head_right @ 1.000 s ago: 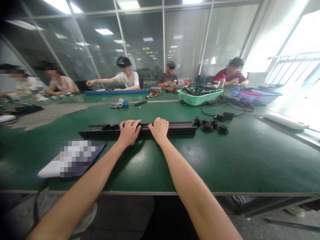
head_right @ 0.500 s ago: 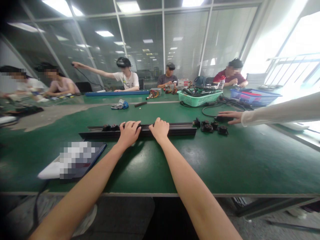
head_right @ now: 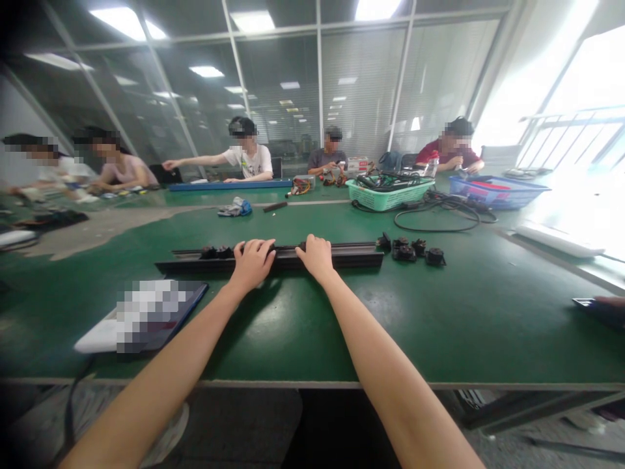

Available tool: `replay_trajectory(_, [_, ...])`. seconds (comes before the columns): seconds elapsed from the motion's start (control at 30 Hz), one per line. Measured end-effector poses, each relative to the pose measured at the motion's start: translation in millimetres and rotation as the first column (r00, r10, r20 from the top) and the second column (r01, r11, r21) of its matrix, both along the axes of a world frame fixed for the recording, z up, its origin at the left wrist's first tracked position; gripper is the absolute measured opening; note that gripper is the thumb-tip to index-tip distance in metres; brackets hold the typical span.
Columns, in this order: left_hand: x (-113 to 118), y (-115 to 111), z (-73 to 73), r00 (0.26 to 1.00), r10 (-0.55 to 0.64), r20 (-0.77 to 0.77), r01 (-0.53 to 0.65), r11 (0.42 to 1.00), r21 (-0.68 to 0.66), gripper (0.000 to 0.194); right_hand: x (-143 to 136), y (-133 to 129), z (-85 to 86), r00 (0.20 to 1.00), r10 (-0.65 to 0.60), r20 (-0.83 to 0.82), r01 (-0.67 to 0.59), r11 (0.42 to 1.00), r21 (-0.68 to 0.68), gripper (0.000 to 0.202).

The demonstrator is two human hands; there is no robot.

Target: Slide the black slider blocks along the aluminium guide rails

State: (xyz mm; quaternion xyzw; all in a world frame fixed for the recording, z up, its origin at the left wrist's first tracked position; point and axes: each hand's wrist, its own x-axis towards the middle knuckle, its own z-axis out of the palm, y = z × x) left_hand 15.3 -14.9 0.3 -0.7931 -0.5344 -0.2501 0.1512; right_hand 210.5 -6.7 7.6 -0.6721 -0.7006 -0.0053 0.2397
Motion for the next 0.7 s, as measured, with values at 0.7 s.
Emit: replay_trajectory(0.7, [0.5,-0.7,1.4,1.000,0.005,0.013,-0.005,1.000,0.002,0.043,-3.6,-4.3,-7.3,0.998,-0.052,0.035,0.048,0.993,0.106,0.030])
